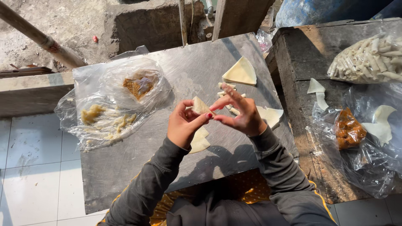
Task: The person places a small amount of filling onto triangular pastry sheets and folds them into sealed triangular parcels. The person repeats this process, stacking the finished parcels on the table.
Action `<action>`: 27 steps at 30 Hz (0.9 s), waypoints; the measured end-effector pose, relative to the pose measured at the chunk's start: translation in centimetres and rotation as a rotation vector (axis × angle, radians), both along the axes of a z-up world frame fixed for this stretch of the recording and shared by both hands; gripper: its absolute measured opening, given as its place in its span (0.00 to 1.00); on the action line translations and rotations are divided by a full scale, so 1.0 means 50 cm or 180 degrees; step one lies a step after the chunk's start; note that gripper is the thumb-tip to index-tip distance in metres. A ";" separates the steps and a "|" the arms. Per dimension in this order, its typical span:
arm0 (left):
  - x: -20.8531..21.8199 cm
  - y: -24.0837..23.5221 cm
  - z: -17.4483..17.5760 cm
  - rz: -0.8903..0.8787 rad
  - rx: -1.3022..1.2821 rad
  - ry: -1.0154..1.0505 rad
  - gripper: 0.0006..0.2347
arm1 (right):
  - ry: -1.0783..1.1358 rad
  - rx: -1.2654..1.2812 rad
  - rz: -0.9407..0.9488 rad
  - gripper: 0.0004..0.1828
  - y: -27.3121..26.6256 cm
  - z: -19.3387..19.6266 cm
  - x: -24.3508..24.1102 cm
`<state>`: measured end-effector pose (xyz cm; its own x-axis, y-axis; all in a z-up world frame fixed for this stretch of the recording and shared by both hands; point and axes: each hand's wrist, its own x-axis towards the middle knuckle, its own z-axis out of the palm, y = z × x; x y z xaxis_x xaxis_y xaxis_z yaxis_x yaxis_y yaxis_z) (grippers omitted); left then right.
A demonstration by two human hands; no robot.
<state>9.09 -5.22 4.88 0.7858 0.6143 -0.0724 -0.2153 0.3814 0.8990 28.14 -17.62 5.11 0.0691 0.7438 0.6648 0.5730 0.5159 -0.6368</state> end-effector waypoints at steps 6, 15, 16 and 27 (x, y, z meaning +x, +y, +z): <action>-0.092 -0.042 0.001 0.0071 0.0067 0.0036 0.09 | 0.0365 -0.0365 -0.0205 0.53 -0.042 0.034 -0.118; -0.139 -0.090 -0.013 -0.0008 0.0504 0.0152 0.05 | 0.0989 -0.0694 -0.0474 0.50 -0.091 -0.002 -0.196; -0.143 -0.093 -0.008 -0.0005 0.0603 0.0173 0.05 | 0.1094 -0.0728 -0.0482 0.50 -0.095 -0.006 -0.201; -0.176 -0.113 0.061 0.0756 0.2349 0.0651 0.07 | 0.1763 -0.0844 -0.0502 0.53 -0.101 -0.038 -0.253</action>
<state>0.28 -10.84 7.95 0.6431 0.7090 0.2894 -0.0196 -0.3625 0.9318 15.48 -22.68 3.19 0.4723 0.8311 0.2935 0.1781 0.2361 -0.9553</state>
